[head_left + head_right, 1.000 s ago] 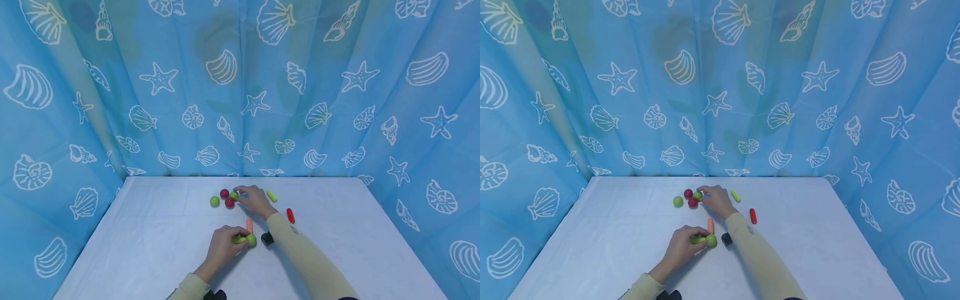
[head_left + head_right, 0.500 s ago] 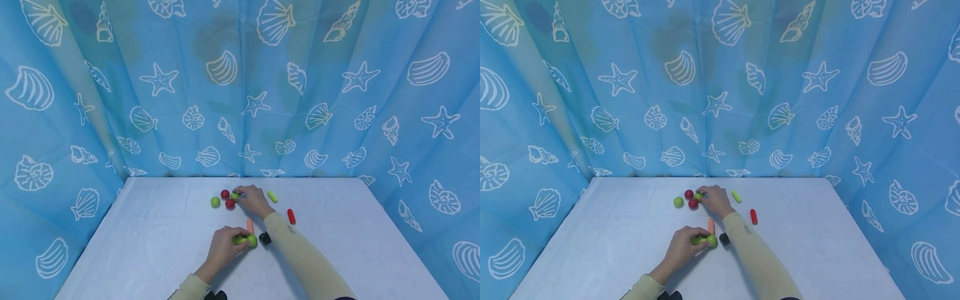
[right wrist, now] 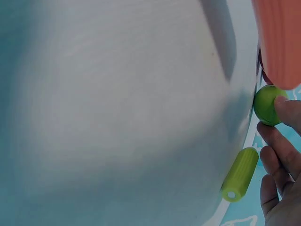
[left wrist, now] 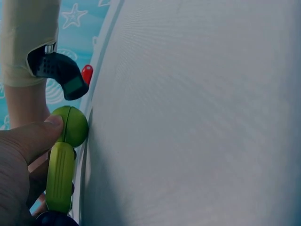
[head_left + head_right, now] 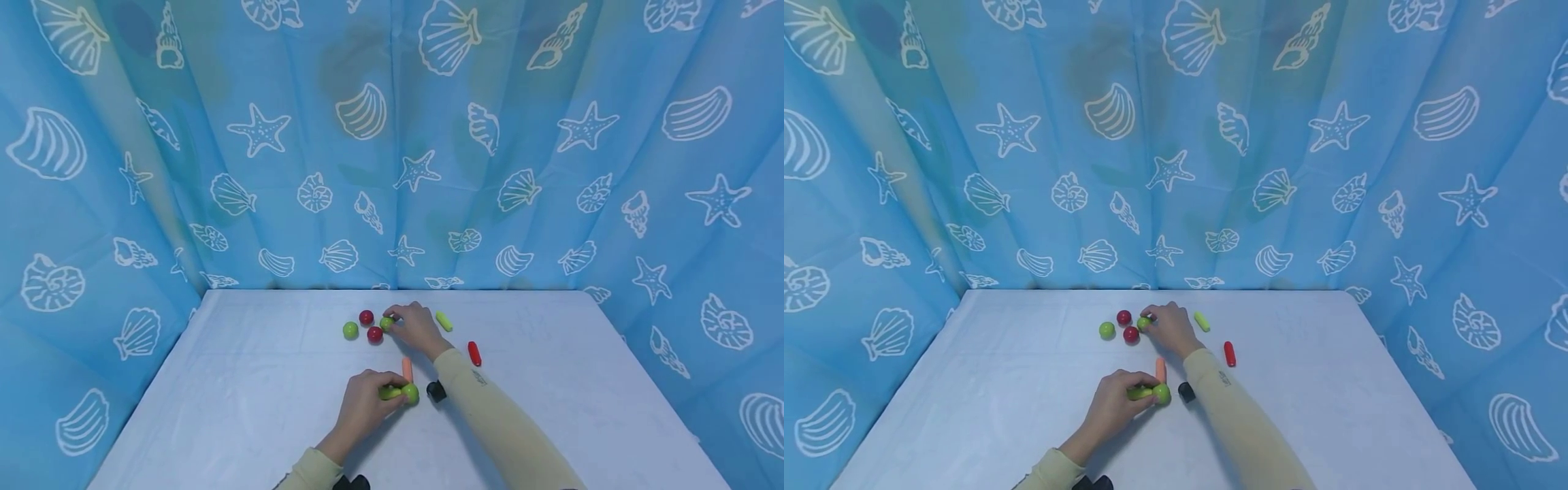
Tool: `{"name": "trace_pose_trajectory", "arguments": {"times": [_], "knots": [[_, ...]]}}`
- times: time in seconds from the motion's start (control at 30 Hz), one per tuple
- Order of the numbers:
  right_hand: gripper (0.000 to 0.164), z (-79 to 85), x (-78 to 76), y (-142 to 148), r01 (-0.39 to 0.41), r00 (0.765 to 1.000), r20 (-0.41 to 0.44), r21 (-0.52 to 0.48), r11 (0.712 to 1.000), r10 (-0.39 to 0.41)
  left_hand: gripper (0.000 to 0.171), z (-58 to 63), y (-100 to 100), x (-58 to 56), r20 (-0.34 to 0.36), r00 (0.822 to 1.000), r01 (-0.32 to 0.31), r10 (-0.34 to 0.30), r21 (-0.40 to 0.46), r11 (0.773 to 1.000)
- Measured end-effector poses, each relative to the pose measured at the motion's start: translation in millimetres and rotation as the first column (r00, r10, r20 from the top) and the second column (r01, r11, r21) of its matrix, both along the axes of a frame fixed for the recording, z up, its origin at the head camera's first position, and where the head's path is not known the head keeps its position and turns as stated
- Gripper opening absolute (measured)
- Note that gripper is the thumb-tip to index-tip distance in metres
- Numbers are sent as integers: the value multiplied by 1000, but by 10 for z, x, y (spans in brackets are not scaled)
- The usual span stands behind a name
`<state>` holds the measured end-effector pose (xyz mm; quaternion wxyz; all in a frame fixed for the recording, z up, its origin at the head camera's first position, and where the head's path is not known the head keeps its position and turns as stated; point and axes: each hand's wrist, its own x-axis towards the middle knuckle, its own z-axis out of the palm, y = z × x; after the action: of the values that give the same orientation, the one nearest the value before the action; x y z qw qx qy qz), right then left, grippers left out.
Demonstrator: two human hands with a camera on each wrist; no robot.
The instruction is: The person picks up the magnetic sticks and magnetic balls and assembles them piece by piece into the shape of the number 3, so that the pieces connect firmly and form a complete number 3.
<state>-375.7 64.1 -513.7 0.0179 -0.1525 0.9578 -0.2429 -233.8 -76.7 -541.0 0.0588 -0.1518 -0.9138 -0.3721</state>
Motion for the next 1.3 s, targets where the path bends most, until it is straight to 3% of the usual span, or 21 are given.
{"name": "trace_pose_trajectory", "arguments": {"times": [0.57,0.93,1.3], "knots": [[32,19,152,214,-38,999,13,35,999,38,24,12,18,0,6,1000,-4,4,-15,1000],[28,40,322,343,-85,995,45,-50,995,88,23,31,12,8,3,1000,-4,4,-12,1000],[29,-14,441,472,-31,996,85,-110,993,41,23,46,37,6,49,999,-18,20,-36,999]]}}
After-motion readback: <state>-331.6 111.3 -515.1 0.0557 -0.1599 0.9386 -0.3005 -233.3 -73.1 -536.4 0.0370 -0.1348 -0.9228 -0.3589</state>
